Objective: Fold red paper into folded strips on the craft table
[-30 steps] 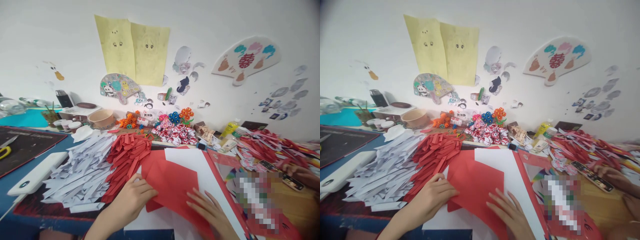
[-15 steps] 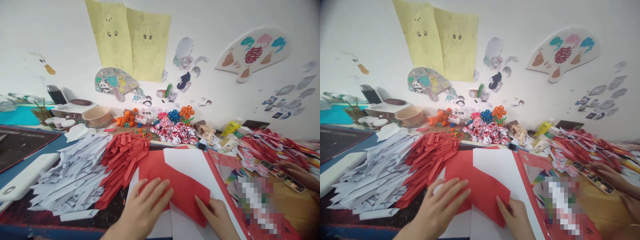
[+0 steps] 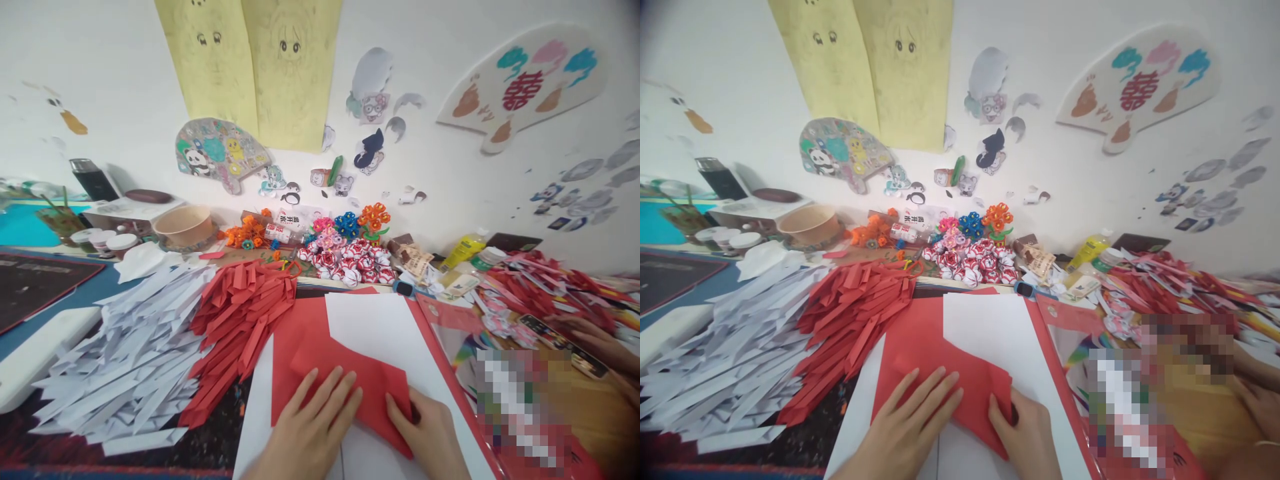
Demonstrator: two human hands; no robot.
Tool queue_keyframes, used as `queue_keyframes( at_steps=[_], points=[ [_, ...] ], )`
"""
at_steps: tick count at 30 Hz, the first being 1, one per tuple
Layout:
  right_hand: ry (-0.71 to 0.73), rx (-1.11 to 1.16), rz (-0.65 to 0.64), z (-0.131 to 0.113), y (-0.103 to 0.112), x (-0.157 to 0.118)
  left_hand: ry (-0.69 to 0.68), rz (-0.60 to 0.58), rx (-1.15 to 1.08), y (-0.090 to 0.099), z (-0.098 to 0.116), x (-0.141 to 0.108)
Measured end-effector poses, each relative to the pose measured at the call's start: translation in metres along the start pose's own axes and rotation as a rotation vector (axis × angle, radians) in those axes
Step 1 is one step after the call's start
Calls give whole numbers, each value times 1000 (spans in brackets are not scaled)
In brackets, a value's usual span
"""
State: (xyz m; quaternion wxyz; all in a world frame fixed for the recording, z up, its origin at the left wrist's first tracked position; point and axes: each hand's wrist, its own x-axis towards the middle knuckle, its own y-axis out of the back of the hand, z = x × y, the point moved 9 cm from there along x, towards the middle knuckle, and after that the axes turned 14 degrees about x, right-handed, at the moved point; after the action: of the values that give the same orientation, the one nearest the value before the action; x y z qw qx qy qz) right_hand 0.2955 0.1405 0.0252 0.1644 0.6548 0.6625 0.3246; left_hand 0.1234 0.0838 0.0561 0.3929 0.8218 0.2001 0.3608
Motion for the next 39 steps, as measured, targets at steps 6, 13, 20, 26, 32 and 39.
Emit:
queue_keyframes(
  at_steps=[6,13,20,26,32,39],
  points=[
    [-23,-30,52,0,2,-1,6,38,11,-1,3,-8],
    [-91,-23,85,4,4,-1,26,-25,-48,-12,1,-9],
    [5,-98,35,-15,2,38,38,-144,-50,-13,-8,-5],
    [83,21,47,-27,-8,74,32,-171,68,-12,-22,14],
    [129,304,71,-26,-10,111,-26,-167,87,-14,-34,43],
    [25,473,-19,5,-13,122,-159,-92,-51,-23,-31,54]
  ],
)
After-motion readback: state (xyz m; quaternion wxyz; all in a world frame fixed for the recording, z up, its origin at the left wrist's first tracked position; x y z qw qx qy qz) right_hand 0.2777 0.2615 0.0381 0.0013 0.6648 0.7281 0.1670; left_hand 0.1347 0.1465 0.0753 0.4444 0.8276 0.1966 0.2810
